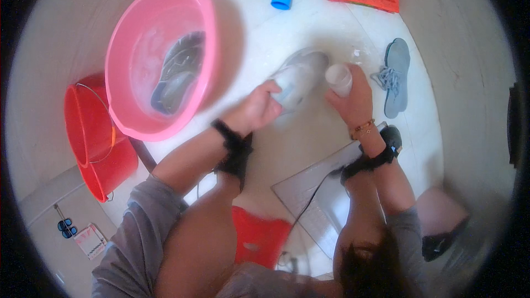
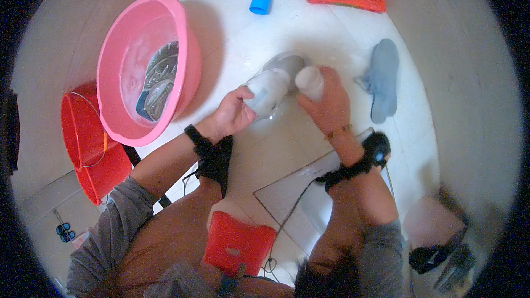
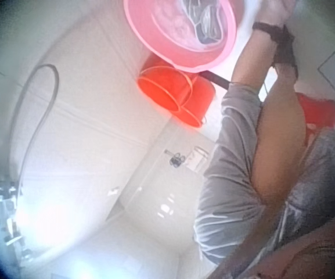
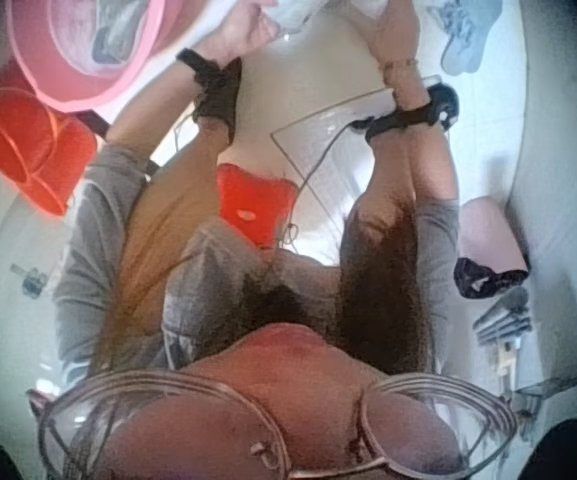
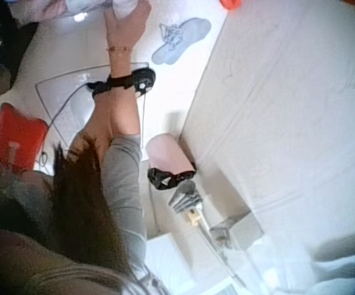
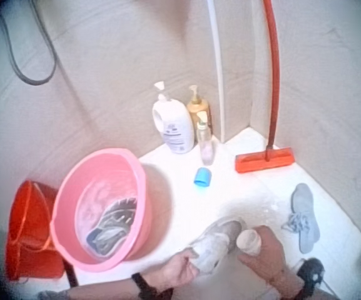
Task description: Scrubbing a white sneaker with a brush and soapy water in a basin.
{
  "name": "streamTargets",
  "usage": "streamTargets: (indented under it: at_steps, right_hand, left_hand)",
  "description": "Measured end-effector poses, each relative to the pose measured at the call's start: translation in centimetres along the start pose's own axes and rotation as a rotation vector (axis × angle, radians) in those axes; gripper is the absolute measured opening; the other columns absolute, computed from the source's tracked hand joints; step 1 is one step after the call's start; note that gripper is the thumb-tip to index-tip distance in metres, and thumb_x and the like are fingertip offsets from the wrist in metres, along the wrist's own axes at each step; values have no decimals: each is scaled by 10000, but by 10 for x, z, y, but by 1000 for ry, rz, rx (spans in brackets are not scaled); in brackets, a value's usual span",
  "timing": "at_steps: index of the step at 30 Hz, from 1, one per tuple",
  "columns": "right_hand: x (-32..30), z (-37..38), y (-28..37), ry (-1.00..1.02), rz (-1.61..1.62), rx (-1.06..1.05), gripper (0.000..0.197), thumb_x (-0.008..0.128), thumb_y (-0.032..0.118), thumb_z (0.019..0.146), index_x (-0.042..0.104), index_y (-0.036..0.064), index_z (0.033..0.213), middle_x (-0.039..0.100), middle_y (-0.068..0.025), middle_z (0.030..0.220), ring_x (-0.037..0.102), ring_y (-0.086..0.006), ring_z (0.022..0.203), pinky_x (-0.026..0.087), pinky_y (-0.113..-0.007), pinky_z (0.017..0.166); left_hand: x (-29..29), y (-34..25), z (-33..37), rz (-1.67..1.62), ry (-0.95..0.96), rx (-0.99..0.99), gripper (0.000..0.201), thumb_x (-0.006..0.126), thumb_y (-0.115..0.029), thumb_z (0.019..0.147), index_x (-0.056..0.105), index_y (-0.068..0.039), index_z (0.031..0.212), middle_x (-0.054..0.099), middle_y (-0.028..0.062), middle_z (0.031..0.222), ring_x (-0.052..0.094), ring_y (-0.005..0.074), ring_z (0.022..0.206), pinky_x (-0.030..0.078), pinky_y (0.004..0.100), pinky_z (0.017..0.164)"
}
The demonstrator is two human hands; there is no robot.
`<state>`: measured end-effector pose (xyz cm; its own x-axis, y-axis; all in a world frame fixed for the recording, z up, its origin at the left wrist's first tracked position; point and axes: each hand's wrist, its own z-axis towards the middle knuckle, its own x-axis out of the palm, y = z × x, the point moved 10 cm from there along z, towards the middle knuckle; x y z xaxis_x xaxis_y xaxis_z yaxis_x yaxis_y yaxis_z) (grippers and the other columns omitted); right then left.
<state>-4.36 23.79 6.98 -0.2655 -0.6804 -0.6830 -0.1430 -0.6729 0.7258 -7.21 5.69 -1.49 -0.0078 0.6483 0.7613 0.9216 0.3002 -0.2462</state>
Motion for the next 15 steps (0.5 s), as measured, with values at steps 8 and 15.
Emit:
streamTargets:
  at_steps: [8,15]
  right_hand:
    - [16,33,21,136,-91,-122,627,766,232,679,499,54,1217,563,-170,1173,569,-359,1062,475,-415,898]
    - [20,24,22,140,-48,-72,667,774,255,675,493,41,1240,558,-169,1212,564,-349,1084,461,-403,937]
  left_hand:
    - [-17,19,2,289,-300,73,621,405,95,831,341,-58,1430,526,133,1292,540,257,1175,457,376,1011]
    - [-51,44,15,1110,-373,79,392,430,-2,884,522,-16,1265,620,151,1134,592,231,1013,470,344,881]
